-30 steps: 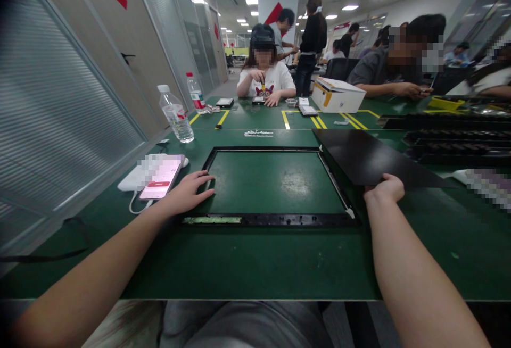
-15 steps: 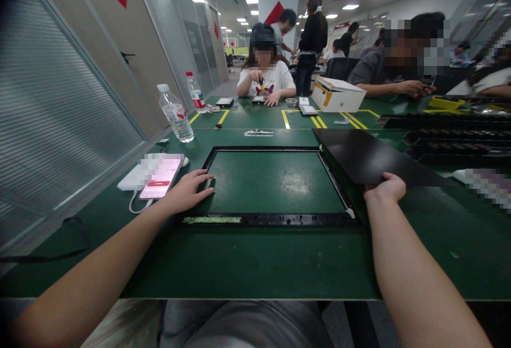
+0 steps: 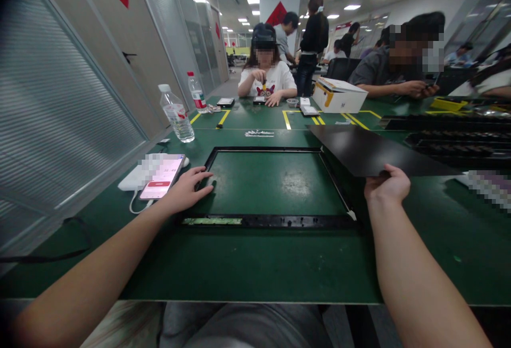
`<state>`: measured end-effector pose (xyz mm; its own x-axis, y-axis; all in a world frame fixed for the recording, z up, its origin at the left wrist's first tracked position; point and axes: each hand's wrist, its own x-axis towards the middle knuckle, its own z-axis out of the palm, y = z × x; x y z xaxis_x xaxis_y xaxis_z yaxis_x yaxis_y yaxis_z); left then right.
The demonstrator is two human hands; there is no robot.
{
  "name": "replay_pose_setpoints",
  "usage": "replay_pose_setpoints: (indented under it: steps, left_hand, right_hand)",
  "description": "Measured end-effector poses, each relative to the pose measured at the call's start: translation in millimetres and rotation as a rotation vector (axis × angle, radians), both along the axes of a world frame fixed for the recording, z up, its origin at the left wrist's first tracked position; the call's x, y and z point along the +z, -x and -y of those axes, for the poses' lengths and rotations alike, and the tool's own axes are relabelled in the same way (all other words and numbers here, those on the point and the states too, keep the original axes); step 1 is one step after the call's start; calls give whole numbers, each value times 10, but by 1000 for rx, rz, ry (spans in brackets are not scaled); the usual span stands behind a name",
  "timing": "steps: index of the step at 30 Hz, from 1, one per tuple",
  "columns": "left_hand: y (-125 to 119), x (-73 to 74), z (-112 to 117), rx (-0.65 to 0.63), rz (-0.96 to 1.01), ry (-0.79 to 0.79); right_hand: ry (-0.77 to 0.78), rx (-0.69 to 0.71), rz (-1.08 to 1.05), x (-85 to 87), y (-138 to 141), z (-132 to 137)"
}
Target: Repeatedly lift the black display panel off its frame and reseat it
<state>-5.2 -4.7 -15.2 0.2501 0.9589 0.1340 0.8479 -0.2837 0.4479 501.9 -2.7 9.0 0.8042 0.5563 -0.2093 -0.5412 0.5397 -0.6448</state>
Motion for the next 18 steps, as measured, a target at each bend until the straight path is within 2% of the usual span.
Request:
replay_pose_setpoints:
  steps: [5, 10, 18]
  left_hand:
    - [-22, 31, 12, 16, 132, -20]
    - [-69, 48, 33, 22, 319, -35]
    - [-144, 64, -23, 202, 973, 90]
  right_hand:
    - [-83, 94, 81, 96, 100, 70]
    - [3, 169, 104, 178, 150, 160]
    - [175, 311, 174, 164, 127, 210]
